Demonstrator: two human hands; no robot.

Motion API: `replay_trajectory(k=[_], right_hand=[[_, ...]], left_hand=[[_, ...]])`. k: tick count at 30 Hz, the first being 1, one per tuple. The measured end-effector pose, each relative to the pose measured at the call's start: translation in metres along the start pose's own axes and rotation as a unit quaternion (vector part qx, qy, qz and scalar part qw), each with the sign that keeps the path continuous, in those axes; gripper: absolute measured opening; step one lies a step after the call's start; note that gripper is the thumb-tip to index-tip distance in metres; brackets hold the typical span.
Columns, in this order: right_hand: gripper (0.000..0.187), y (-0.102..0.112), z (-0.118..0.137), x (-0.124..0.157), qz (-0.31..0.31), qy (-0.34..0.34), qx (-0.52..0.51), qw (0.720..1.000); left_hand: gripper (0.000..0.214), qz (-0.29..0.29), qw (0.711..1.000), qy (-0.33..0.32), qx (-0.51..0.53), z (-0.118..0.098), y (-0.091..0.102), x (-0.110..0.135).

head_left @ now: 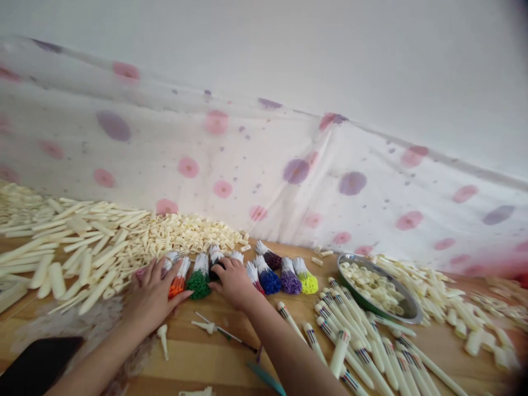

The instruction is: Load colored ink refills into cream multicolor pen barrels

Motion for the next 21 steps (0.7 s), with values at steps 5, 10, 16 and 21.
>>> replay_trajectory(k=[5,10,16,21], right_hand=[[0.026,0.004,-0.015,0.015,-0.010,-0.017,-0.003,1.000],[0.030,0.009,-0.017,0.026,-0.034,-0.015,-0.019,0.999],[0.013,0.025,-0.013,0.058,-0.066,-0.034,-0.051,0.996],[0.036,0.013,0.006,0.085,-0.026,-0.066,-0.049,0.996]], left_hand=[[0.063,-0.001,0.999,-0.019,0.029,-0.011,-0.006,-0.010],[0.066,-0.015,0.998,-0.024,0.063,-0.018,0.001,-0.012],[0.051,-0.044,0.994,0.077,0.061,0.062,0.045,0.003],[0.038,0.049,0.978,0.193,0.055,0.137,0.036,0.024]])
Point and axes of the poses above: each hand's wrist, its own x-axis away from the middle knuckle, its own y-axis out of the back of the hand, z = x × y, the point moved 7 cm from there along -x, towards the middle knuckle, and after that the axes turned 12 degrees about -y, right-handed, at the moved point
